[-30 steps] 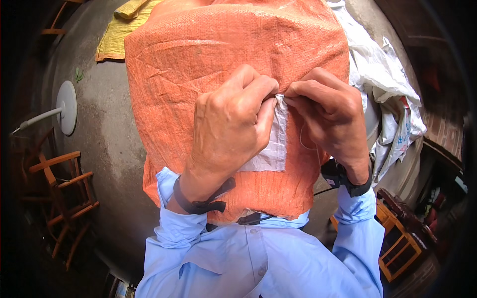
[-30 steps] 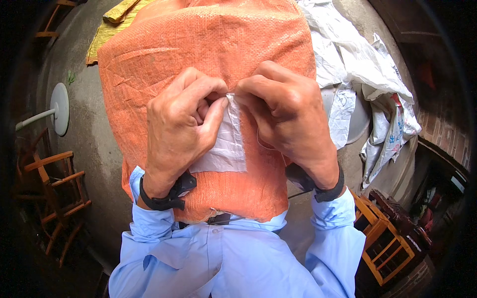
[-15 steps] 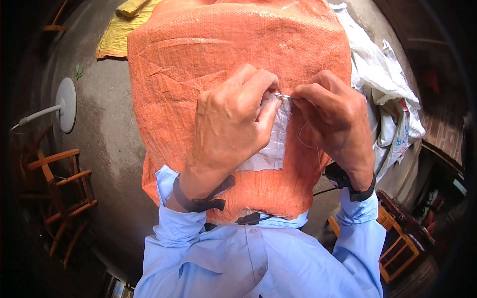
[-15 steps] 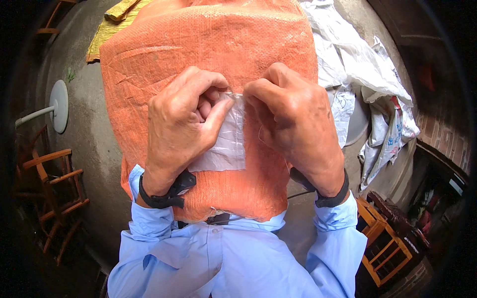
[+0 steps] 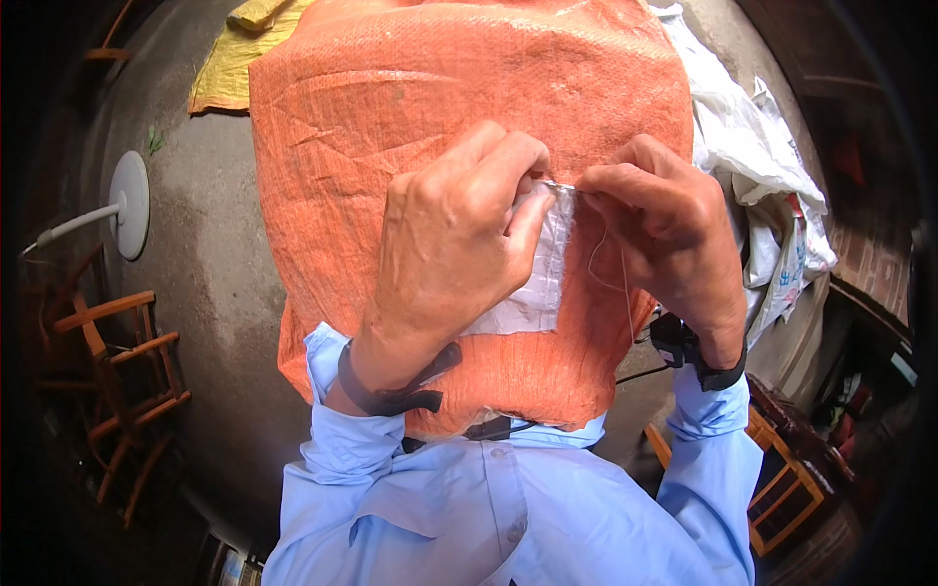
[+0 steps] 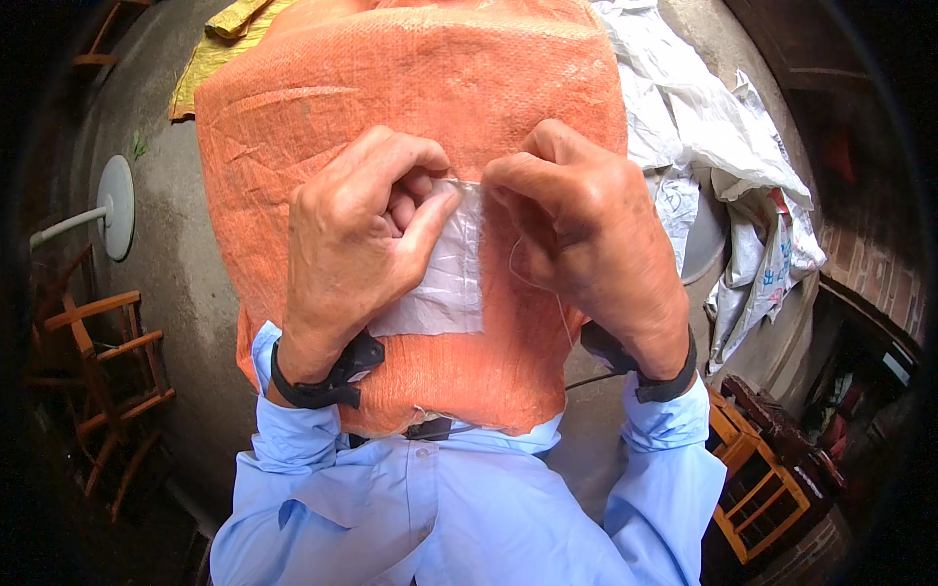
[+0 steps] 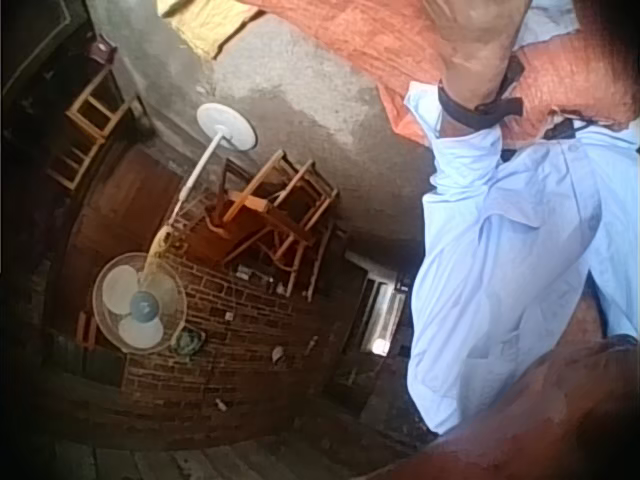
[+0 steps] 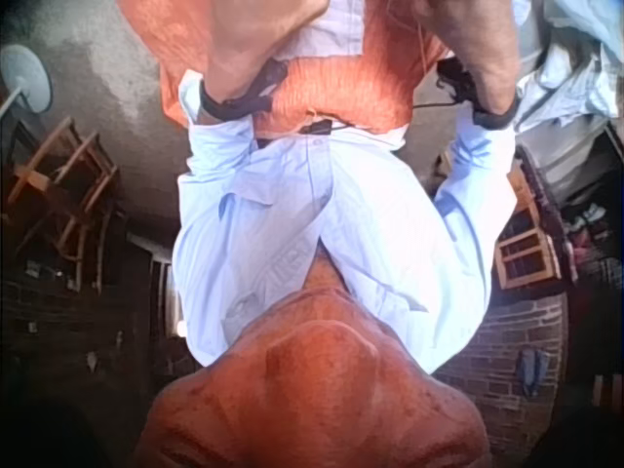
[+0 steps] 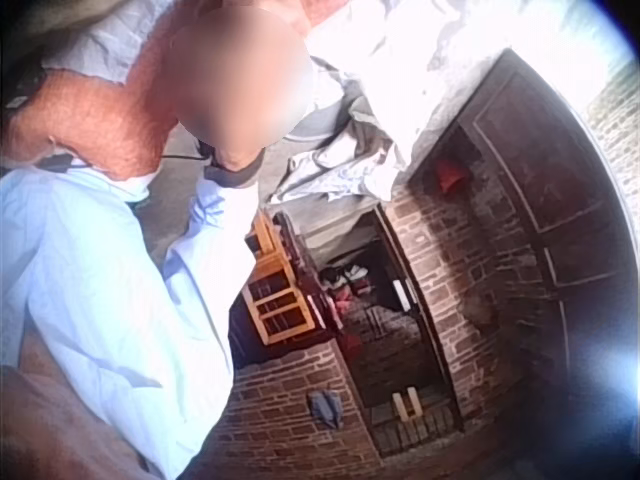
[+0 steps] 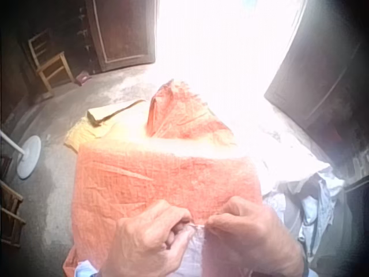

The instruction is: Repairing a hole in a large plastic bag by sewing a plastic patch over it.

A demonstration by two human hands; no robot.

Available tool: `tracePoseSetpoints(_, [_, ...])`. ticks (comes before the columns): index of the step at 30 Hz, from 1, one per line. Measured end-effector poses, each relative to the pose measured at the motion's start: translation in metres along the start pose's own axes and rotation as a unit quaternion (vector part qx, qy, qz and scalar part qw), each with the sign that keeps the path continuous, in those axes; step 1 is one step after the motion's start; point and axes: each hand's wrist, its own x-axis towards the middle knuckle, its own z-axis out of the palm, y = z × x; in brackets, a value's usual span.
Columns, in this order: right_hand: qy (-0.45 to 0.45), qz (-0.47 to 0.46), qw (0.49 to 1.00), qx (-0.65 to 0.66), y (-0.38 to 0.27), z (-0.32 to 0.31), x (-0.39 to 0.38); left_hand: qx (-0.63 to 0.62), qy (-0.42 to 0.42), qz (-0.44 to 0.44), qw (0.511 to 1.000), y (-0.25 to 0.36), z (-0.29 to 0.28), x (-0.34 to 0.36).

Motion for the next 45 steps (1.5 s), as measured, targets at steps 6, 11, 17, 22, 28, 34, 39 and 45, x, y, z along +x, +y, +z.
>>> tracePoseSetpoints(6, [-0.003,0.002,1.000,0.012,0.0024,0.0002,-0.0003,0.004,0.000,-0.005,1.000,-0.0005,-0.0003,-0.0008])
tracePoseSetpoints(11, [-0.003,0.002,1.000,0.008,0.0019,-0.0012,0.0000,0.005,0.000,-0.007,1.000,0.0005,-0.0006,-0.0001])
tracePoseSetpoints(17, [-0.012,0.003,1.000,-0.007,0.0011,-0.0029,-0.0001,0.006,0.000,-0.008,1.000,-0.0003,-0.0006,-0.0007])
tracePoseSetpoints(22, [-0.008,0.011,1.000,-0.007,-0.0021,-0.0026,-0.0012,0.013,-0.003,-0.006,1.000,0.0001,-0.0011,-0.0005])
tracePoseSetpoints(28, [-0.015,-0.007,0.999,-0.037,-0.0042,-0.0022,0.0003,0.015,-0.012,-0.008,1.000,-0.0001,-0.0014,-0.0004])
tracePoseSetpoints(34, [-0.008,-0.017,0.999,-0.046,-0.0052,0.0007,0.0018,0.015,-0.012,-0.004,1.000,0.0003,-0.0019,0.0007])
tracePoseSetpoints(39, [-0.004,-0.025,0.999,-0.048,-0.0050,0.0016,0.0020,0.012,-0.010,-0.003,1.000,-0.0006,-0.0014,0.0005])
tracePoseSetpoints(45, [-0.009,-0.019,0.999,-0.041,-0.0058,-0.0015,0.0017,0.018,-0.010,-0.009,1.000,0.0002,-0.0010,0.0001])
